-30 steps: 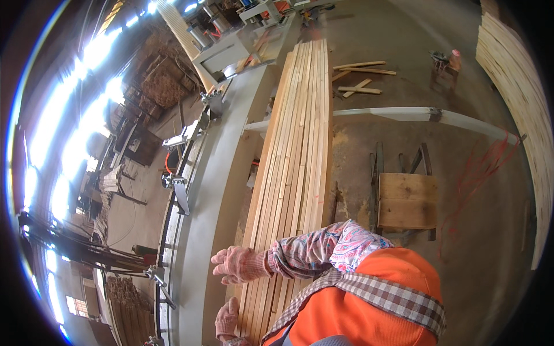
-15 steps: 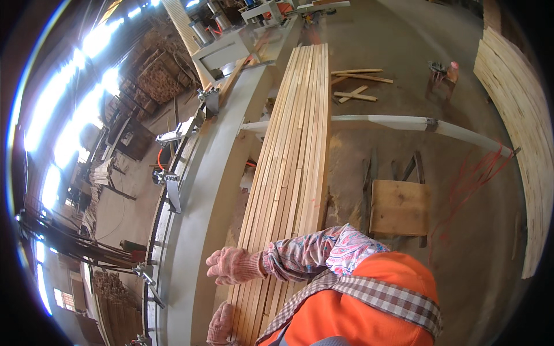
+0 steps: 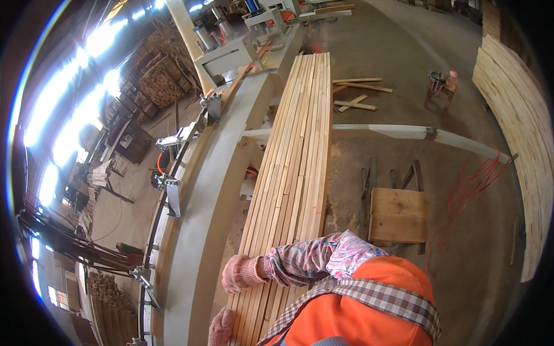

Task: The person arranges long, thin wooden planks on a conveyor belt in a workshop. They pick up planks from a pile and place them side-by-side on the belt, aligning them carefully.

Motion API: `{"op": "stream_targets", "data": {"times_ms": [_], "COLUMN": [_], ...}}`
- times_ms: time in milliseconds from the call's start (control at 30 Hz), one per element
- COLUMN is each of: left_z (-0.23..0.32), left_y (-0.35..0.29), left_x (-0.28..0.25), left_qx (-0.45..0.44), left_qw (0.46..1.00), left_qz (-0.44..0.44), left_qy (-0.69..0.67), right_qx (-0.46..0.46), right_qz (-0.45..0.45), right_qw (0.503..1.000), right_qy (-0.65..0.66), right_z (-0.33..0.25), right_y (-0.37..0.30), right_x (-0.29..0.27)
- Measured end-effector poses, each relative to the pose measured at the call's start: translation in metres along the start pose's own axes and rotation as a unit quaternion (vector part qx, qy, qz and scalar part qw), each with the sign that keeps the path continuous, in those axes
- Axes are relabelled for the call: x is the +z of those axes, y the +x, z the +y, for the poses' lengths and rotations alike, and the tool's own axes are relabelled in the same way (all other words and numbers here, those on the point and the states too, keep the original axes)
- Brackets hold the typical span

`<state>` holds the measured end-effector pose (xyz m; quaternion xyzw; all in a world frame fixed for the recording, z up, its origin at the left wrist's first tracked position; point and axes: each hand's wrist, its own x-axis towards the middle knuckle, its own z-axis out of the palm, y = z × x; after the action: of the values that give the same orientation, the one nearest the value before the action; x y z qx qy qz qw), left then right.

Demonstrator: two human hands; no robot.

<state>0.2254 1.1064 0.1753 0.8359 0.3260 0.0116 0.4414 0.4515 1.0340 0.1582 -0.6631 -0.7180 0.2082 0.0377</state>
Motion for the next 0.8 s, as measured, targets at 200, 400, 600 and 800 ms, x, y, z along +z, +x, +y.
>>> {"op": "stream_targets", "data": {"times_ms": [200,400,600,800], "left_z": [0.005,0.006,0.009,0.012], "left_y": [0.006,0.006,0.010,0.017], "left_x": [0.002,0.000,0.000,-0.003], "left_qx": [-0.004,0.000,0.008,0.019], "left_qw": [1.000,1.000,1.000,0.999], "left_qz": [-0.007,-0.010,-0.016,-0.022], "left_qy": [0.004,0.008,0.012,0.018], "right_qx": [0.005,-0.009,-0.011,-0.020], "right_qz": [-0.030,-0.051,-0.053,-0.010], "right_qw": [1.000,0.998,0.996,1.000], "right_qy": [-0.004,-0.027,-0.068,-0.004], "right_z": [0.010,0.004,0.003,0.008], "right_y": [0.018,0.005,0.003,0.000], "right_x": [0.015,-0.002,-0.007,-0.003]}}
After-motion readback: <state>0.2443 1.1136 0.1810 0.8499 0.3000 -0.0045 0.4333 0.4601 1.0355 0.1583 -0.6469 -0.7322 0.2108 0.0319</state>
